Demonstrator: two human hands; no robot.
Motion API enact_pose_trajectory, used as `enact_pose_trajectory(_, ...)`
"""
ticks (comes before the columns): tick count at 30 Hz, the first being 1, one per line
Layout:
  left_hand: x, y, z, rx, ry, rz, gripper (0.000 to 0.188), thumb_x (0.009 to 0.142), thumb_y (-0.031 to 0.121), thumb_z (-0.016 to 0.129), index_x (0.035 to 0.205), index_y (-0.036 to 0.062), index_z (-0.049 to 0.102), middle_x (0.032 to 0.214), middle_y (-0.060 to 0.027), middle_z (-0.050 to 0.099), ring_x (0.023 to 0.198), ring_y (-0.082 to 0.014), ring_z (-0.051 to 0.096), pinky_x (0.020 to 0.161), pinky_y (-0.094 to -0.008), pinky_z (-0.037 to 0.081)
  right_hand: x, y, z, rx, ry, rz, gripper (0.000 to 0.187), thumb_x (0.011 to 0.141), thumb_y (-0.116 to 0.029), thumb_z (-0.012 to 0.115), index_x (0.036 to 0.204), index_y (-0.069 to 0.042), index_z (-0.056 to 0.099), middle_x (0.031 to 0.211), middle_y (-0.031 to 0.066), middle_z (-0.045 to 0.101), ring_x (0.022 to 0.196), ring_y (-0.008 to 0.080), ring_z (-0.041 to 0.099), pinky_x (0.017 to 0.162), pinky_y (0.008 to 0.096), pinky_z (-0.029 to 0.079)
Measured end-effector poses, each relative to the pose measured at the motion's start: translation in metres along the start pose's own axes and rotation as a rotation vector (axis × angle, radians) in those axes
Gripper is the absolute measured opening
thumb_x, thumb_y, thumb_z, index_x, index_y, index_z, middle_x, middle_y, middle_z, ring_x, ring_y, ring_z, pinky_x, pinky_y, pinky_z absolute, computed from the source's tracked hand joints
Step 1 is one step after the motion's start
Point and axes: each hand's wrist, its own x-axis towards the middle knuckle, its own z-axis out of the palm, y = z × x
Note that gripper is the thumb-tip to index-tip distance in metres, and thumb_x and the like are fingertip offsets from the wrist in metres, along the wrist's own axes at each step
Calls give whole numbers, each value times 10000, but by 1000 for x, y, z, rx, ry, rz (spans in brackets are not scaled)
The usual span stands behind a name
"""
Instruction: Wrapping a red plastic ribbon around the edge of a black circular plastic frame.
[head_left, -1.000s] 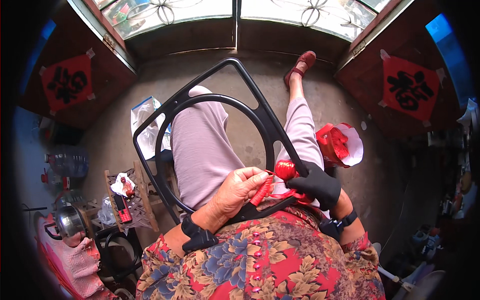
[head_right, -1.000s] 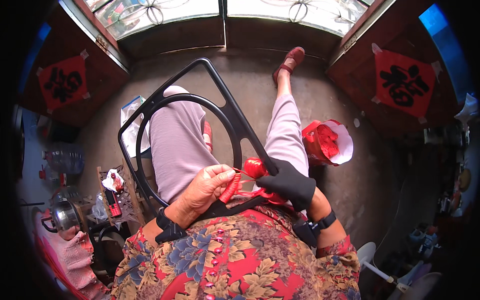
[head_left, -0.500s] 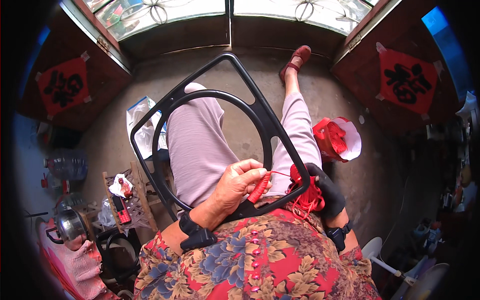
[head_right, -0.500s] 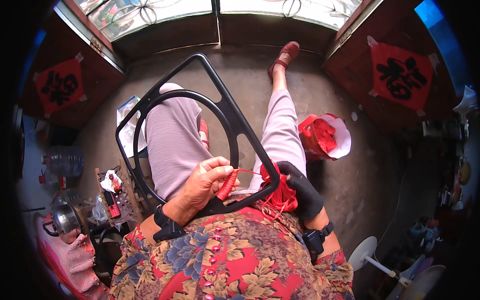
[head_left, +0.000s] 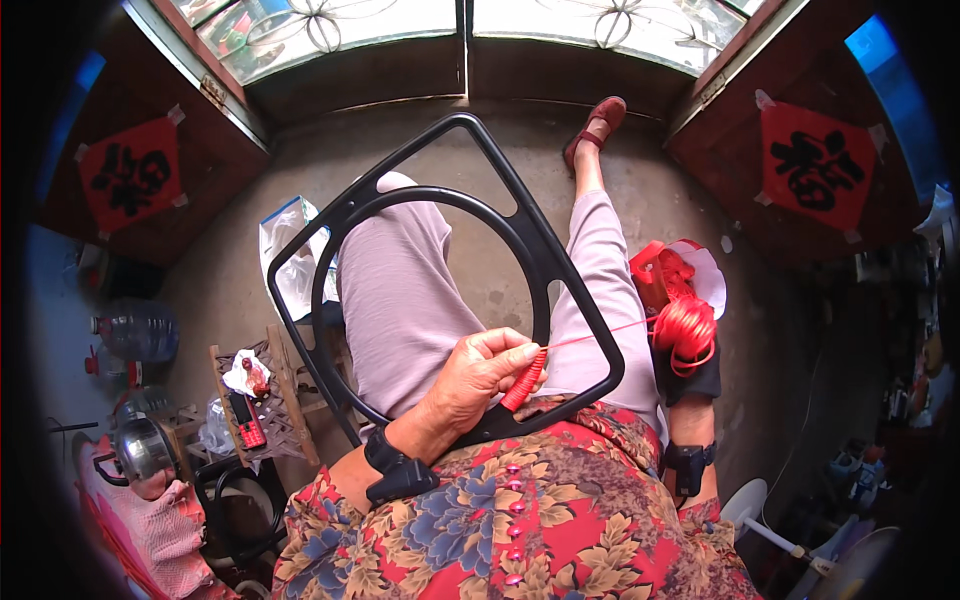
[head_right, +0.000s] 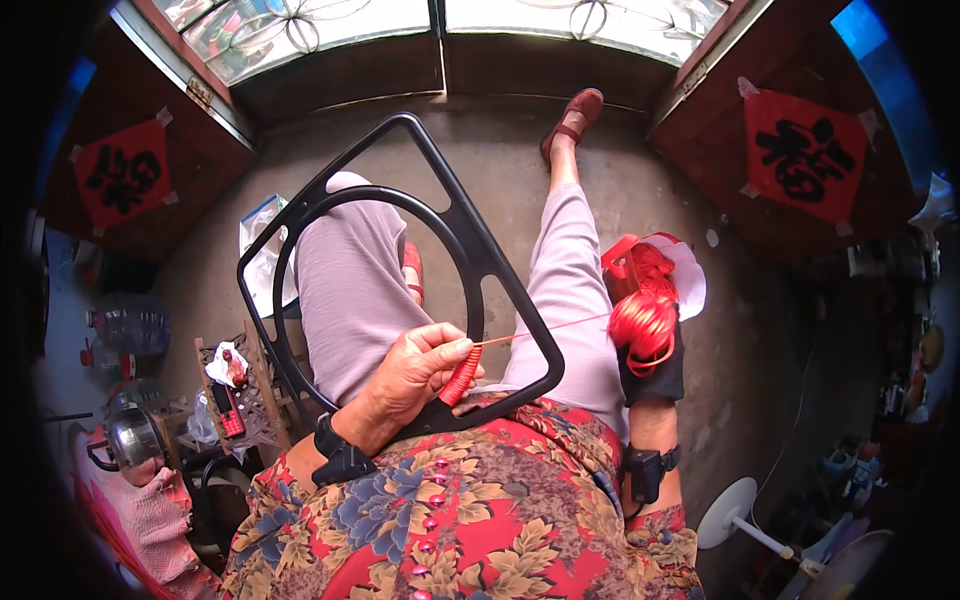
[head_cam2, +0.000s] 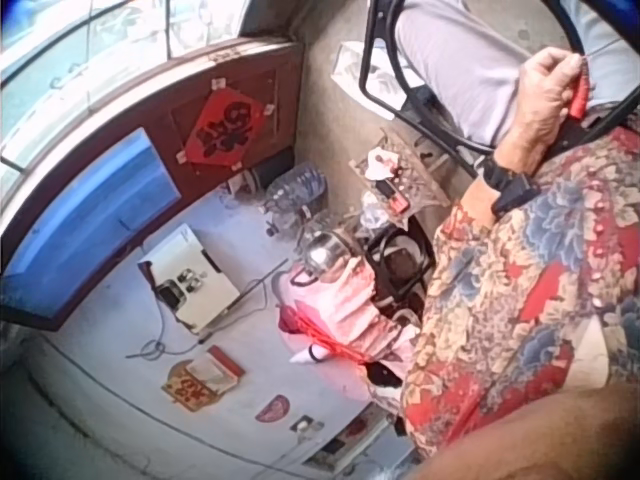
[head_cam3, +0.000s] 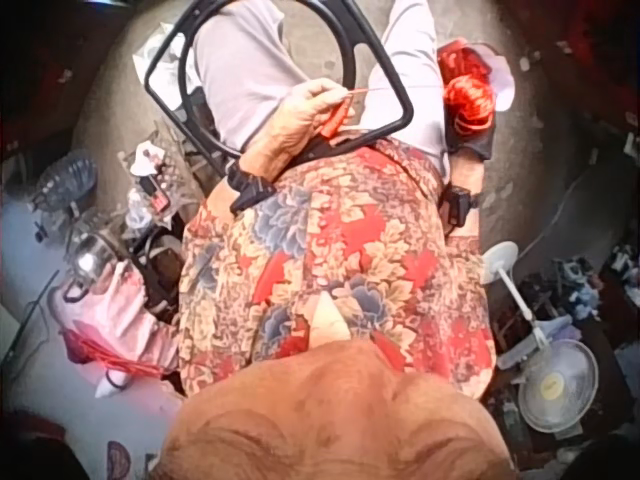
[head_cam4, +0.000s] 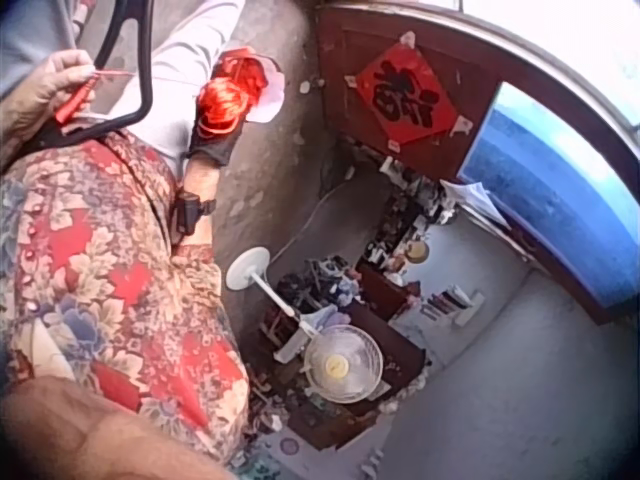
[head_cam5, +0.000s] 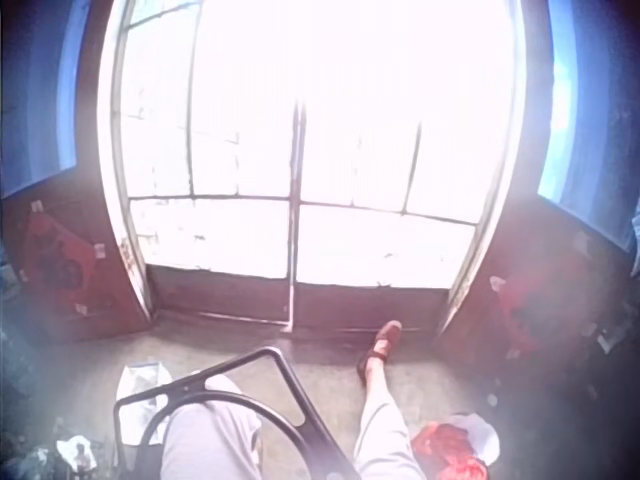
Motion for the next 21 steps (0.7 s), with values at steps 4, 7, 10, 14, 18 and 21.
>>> enact_pose_trajectory(4,0,5,2,-28,-15,2,92,867,95,591,904,13,577,819,-69,629,746,-165,655,656,-243,552,16,-45,-69,-2,14,-123,305,949,-316,444,1039,-46,556,831,48,595,779,166,588,736,276,472)
enact_pose_trajectory(7,4,5,7,-66,16,-3,94,865,92,591,911,12,575,812,-74,634,740,-168,657,650,-244,554,32,-69,-87,-325,44,-230,309,952,-315,437,1037,-46,565,821,43,596,767,162,587,724,271,469)
enact_pose_trajectory(10,2,2,4,-37,29,8,103,868,96,589,923,11,571,806,-78,637,735,-168,657,646,-250,555,32,-42,-25,-1056,53,-412,261,900,-234,545,1057,-29,580,836,17,599,734,112,561,680,268,460)
enact_pose_trajectory(14,3,1,6,34,-25,-70,124,878,124,584,932,13,567,804,-87,638,733,-165,656,644,-263,557,51,12,44,-1112,-22,-538,342,744,-71,705,1044,0,559,952,57,611,884,131,573,814,271,453)
enact_pose_trajectory(18,6,0,9,23,-66,-111,143,880,141,585,948,16,566,819,-98,641,743,-163,655,637,-262,552,63,56,119,-854,-277,-248,291,829,-91,620,1093,-13,523,987,56,569,896,121,545,795,261,453)
enact_pose_trajectory(21,5,2,8,-22,-100,-178,165,882,160,584,961,16,564,844,-106,638,748,-167,651,635,-265,549,63,82,119,-464,-487,188,364,826,-101,605,1154,-1,484,1004,77,581,923,128,553,807,266,459)
